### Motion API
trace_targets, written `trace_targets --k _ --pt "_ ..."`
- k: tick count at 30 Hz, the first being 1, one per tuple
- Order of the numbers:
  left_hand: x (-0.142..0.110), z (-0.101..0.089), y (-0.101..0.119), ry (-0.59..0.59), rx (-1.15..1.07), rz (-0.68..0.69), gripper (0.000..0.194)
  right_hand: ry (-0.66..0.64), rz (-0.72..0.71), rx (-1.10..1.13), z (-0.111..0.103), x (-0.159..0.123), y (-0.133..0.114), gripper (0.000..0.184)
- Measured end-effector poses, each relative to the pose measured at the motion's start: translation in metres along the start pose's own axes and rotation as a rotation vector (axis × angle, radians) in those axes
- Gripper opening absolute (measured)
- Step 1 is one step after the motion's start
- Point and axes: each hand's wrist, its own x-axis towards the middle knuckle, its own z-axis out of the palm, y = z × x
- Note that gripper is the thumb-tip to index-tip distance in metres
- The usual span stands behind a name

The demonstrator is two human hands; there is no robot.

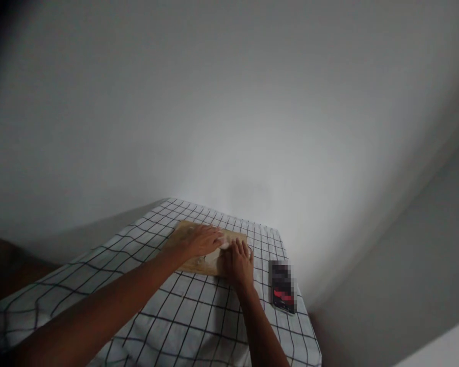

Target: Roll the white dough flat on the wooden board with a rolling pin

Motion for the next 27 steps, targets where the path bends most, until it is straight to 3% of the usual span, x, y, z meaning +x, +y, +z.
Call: trace_targets --k 2,4,8,11,13,15,18,23,27 --pt "-0.011 0.0 0.005 0.005 -0.02 -0.005 0.044 0.037 -0.062 0.083 -0.009 -0.027 0.011 0.044" --pt "-0.025 0.002 0.009 0.037 -0.048 -0.027 0.044 0.159 -0.079 0.179 -0.021 -0.055 0.034 0.041" --pt "-0.058 0.009 0.023 0.092 -0.044 -0.053 0.044 0.371 0.034 0.312 -0.046 -0.114 0.104 0.047" --pt "-0.07 0.011 0.034 0.117 -0.028 -0.07 0.049 0.417 0.118 0.315 -0.055 -0.152 0.155 0.051" --pt "-0.069 0.012 0.039 0.12 -0.023 -0.096 0.052 0.411 0.145 0.282 -0.056 -0.17 0.177 0.052" --pt "-0.063 0.012 0.042 0.12 -0.018 -0.128 0.054 0.389 0.14 0.273 -0.053 -0.183 0.186 0.051" --pt "-0.049 0.011 0.044 0.126 -0.004 -0.168 0.05 0.351 0.139 0.277 -0.05 -0.191 0.178 0.049" --pt "-0.018 0.0 0.04 0.077 -0.002 -0.187 0.042 0.289 0.23 0.255 -0.057 -0.186 0.159 0.054" --pt "0.005 -0.003 0.032 -0.001 0.002 -0.264 0.047 0.261 0.266 0.305 -0.062 -0.18 0.163 0.057"
